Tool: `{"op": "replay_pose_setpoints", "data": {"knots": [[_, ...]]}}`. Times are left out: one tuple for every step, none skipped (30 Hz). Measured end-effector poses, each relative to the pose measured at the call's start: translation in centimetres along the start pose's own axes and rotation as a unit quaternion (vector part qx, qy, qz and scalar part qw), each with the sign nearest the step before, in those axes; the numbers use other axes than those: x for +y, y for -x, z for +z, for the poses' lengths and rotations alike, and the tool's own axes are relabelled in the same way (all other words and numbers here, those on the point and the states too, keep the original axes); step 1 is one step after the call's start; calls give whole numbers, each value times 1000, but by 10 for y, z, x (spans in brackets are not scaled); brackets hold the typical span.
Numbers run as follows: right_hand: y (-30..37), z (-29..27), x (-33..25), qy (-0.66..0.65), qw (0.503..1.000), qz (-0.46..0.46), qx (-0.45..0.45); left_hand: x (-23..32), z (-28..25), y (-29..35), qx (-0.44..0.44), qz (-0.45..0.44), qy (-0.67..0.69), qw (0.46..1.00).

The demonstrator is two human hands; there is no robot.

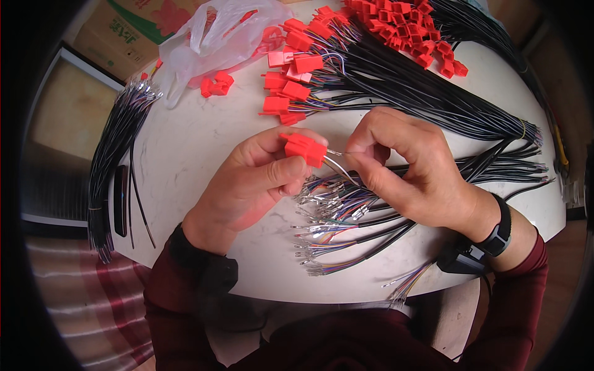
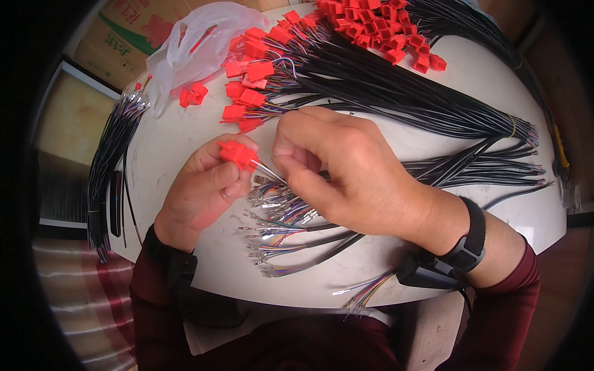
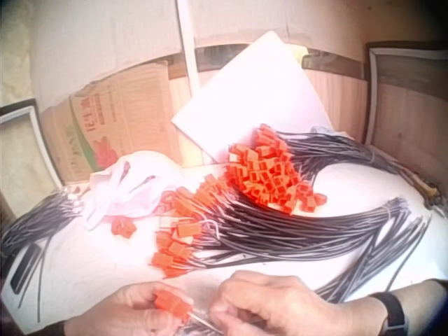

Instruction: Inserting small metal wire terminals into red plastic connector housings.

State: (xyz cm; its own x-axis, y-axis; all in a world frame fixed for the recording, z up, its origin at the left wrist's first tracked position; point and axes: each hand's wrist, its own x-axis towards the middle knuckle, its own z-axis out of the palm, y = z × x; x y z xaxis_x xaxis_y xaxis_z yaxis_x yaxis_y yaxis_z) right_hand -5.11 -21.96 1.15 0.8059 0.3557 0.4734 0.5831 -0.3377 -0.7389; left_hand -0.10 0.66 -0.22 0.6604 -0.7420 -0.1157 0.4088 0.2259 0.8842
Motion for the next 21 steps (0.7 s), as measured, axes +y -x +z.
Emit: {"op": "replay_pose_setpoints", "data": {"knots": [[0, 0, 0, 4, 1000, 5, 4, 0, 0, 0, -1, -1, 3, 1000], [1, 0, 0, 4, 1000, 5, 4, 1, 1, 0, 0, -1, 3, 1000], [1, 1, -1, 13, 1000, -4, 9, 3, 2, 0, 1, -6, -6, 1000], [1, 2, -1, 22, 1000, -13, 14, 3, 3, 0, 2, -11, -15, 1000], [1, 3, -1, 22, 1000, -13, 13, 4, 4, 0, 3, -11, -15, 1000], [2, 5, -1, 24, 999, -24, 20, 3, 6, 0, 11, -16, -17, 1000], [2, 6, -1, 25, 999, -35, 27, 4, 6, 0, 19, -21, -20, 999], [2, 6, -2, 25, 999, -36, 26, 4, 6, 1, 20, -20, -20, 999], [2, 6, -4, 36, 999, -31, 21, 4, 6, 1, 22, -22, -24, 999], [2, 6, -4, 48, 998, -25, 16, 3, 6, 1, 22, -25, -28, 999], [2, 6, -4, 49, 998, -25, 16, 3, 6, 0, 22, -24, -28, 999], [1, 5, -3, 82, 995, -46, 16, 2, 6, -1, 19, -21, -26, 999], [1, 5, -3, 115, 991, -68, 17, 2, 7, 0, 18, -17, -25, 999], [1, 5, -5, 115, 991, -68, 16, 2, 7, 0, 18, -16, -25, 999], [0, 5, -7, 123, 990, -65, 14, 1, 6, 0, 19, -16, -27, 999], [0, 5, -9, 130, 989, -63, 11, 1, 6, 0, 21, -15, -29, 999], [0, 5, -9, 130, 989, -63, 10, 1, 5, 0, 21, -15, -29, 999], [0, 5, -9, 134, 989, -60, 5, 1, 4, 0, 18, -17, -31, 999], [0, 4, -9, 137, 989, -57, 1, 1, 3, 0, 15, -19, -33, 999], [0, 5, -7, 137, 989, -58, 0, 2, 3, 0, 16, -19, -33, 999], [1, 5, -5, 109, 993, -54, 1, 2, 4, 0, 10, -18, -32, 999]]}}
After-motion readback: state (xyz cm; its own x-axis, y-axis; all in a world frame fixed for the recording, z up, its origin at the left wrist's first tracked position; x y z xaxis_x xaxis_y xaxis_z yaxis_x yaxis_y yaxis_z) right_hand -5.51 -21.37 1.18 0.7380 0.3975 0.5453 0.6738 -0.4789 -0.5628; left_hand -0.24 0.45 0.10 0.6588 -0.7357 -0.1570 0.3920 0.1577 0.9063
